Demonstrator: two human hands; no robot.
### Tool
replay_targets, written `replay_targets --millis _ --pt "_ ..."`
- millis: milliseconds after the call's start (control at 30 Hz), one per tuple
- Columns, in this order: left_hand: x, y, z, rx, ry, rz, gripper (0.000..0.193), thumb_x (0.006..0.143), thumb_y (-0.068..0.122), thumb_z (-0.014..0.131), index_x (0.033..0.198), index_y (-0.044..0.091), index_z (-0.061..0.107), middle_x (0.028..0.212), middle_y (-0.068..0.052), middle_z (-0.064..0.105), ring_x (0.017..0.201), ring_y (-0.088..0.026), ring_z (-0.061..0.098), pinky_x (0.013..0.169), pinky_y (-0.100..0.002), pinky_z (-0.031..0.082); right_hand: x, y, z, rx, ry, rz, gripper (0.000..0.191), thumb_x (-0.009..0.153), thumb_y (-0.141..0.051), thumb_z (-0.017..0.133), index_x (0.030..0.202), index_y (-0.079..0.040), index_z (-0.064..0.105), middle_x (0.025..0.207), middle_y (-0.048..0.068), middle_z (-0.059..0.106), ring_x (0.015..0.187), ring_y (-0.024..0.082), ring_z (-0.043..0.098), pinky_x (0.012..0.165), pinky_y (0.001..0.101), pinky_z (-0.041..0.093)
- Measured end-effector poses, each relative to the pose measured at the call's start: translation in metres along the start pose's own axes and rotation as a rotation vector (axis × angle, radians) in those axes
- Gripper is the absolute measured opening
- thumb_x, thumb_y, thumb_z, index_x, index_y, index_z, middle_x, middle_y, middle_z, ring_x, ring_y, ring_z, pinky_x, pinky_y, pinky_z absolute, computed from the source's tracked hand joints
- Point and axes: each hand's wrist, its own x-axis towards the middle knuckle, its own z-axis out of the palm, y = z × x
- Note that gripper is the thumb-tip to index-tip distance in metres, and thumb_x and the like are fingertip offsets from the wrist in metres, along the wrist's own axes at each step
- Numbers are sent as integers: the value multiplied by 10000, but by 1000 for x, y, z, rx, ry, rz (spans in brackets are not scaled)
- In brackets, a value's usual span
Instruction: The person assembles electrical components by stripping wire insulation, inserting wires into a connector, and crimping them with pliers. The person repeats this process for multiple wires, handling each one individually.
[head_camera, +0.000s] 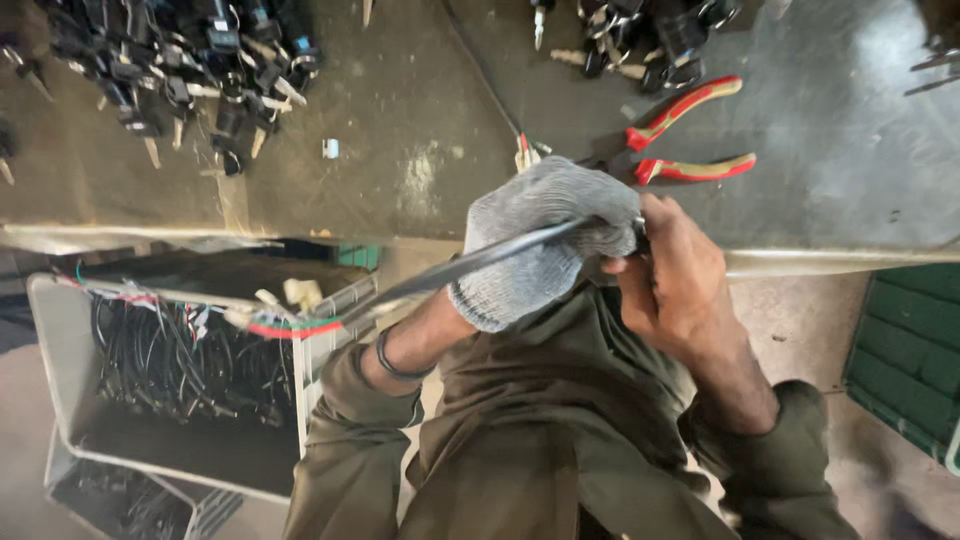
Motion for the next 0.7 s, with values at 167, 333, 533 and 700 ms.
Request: replay_targets --millis 167,333,533,700 --pt "12 -1 -2 -221 -87 -133 175 969 4 808 1073 62 680 1051 -37 707 968 -132 707 881 -279 595 -10 11 9 244 26 181 413 1024 -81 603 1395 12 446 1082 189 607 943 272 644 868 370 505" --pt "8 6 -7 -382 -72 -218 190 966 53 834 1084 69 685 1084 -22 712 1015 -110 717 913 -275 607 -11 17 16 412 72 85 347 1064 -163 629 1341 -43 458 1145 151 603 950 220 588 919 317 497" --pt "-5 15 -2 -7 -30 -152 277 922 101 890 1111 88 689 1048 -14 735 969 -81 714 893 -236 606 -4 8 3 98 51 -29 323 1009 -50 658 1304 5 539 1054 168 578 930 336 575 837 393 494" --pt "-6 20 -3 45 -1 -246 527 871 173 892 1303 77 605 1098 -12 749 1020 -83 745 927 -264 622 -1 -2 0 43 70 -33 319 975 -21 648 1271 39 545 942 168 526 834 330 534 743 416 453"
